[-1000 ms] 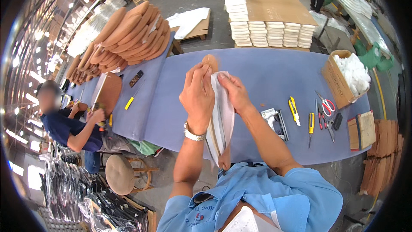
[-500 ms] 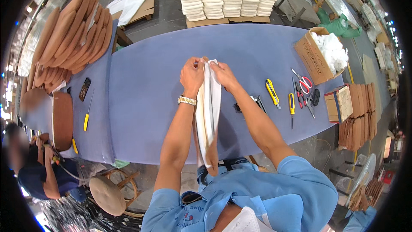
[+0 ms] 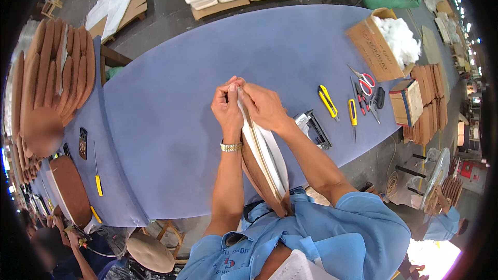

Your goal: The person assembles cushion covers by folding fabric over foam inserts, trimming excess with a utility knife, and securing edges with a staple gun. They repeatedly handle multiple cushion units, flip them, and stack finished pieces on a nearby pile.

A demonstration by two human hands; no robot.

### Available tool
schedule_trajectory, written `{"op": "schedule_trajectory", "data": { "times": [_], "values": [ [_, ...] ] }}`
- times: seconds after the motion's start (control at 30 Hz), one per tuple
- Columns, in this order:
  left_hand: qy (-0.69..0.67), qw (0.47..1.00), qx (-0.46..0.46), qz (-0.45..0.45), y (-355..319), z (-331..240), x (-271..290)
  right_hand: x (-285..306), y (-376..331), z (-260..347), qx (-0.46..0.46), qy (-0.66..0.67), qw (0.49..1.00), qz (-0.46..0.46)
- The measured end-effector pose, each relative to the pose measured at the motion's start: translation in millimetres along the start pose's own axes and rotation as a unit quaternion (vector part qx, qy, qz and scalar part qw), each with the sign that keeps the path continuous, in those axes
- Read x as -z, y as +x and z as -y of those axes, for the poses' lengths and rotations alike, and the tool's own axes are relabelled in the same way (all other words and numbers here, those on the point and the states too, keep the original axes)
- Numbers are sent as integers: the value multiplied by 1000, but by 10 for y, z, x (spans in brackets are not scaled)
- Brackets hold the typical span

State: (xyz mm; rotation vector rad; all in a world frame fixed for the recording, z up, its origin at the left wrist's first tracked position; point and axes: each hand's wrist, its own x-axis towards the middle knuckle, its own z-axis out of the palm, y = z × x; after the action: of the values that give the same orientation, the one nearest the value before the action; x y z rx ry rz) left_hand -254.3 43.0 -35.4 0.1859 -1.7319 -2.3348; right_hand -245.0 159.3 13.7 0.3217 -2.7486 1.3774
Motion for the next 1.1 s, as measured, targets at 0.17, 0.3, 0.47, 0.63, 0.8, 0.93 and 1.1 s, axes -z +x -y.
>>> {"op": "schedule_trajectory", "data": {
  "times": [0.17, 0.3, 0.47, 0.63, 0.8, 0.93, 1.1],
  "values": [
    [-31, 999, 0, -35, -78, -32, 247, -53, -74, 191, 31, 6, 997, 76],
    [-54, 998, -10, -41, -155, -87, 458, -211, -221, -304, -60, 408, 902, 129],
    [-40, 997, -20, -58, -219, -198, 519, -538, 192, -209, -50, 380, 923, 40],
    [-33, 997, -22, -69, -272, -224, 693, -771, 308, -143, -14, 381, 915, 129],
    [-15, 997, -12, -81, -291, -273, 805, -897, 299, -7, -31, 385, 914, 122],
    [-60, 998, 2, 15, -166, -368, 1204, -985, 215, 34, -50, 376, 919, 103],
    [34, 996, 82, -6, 531, -513, 1026, -1008, 249, 72, -26, 333, 937, 100]
  ]
}}
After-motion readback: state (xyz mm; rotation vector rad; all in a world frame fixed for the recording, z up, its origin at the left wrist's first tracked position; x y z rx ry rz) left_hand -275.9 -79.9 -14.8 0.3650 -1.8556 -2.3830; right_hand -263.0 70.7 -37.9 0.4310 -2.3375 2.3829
